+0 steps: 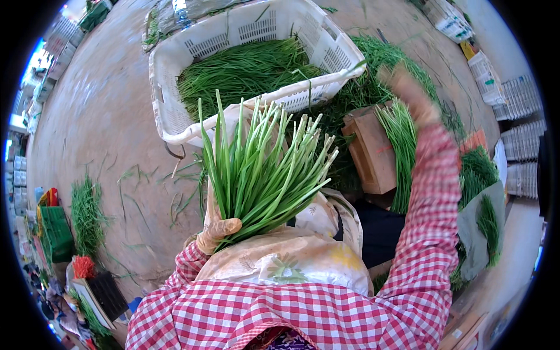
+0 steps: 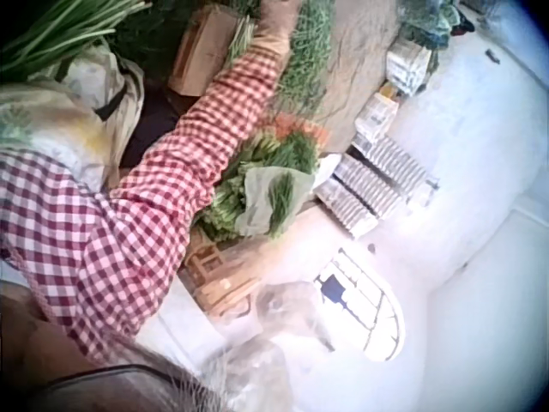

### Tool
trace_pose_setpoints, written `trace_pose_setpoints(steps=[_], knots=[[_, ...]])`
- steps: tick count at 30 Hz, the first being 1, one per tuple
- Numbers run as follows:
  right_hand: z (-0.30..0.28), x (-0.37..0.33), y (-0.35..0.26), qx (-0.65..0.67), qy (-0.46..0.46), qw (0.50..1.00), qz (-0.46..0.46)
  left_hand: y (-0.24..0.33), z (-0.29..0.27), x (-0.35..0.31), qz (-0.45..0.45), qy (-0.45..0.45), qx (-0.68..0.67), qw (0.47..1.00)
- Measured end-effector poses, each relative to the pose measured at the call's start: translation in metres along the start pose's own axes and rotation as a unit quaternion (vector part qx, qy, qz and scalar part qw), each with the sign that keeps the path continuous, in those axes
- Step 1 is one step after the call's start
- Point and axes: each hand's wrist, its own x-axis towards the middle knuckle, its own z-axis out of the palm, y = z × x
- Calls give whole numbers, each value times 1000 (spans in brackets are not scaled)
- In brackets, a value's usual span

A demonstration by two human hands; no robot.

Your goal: The person bundles green onions by hand. They sort individual stalks from a pile, gather them into a bunch, and secure the bunch with a red tie.

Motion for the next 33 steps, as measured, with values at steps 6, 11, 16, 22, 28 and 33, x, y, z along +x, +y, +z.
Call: trace_pose_setpoints(steps=[6, 11, 16, 22, 28, 33], knots=[[135, -174, -8, 191, -406, 888, 105, 24, 55, 36, -20, -63, 55, 996], [167, -184, -40, 394, -196, 898, 7, 17, 101, 95, 16, -115, 410, 905], [165, -172, -27, 563, 4, 825, 56, -18, 144, 115, 118, -156, 649, 735], [113, -167, -1, 671, -39, 735, 86, -41, 172, 102, 134, -251, 663, 692], [14, -178, 2, 566, -79, 803, 171, -22, 146, 105, 265, -487, 416, 720], [-5, -219, -28, 486, -51, 843, 224, 10, 125, 139, 123, -108, 287, 944]])
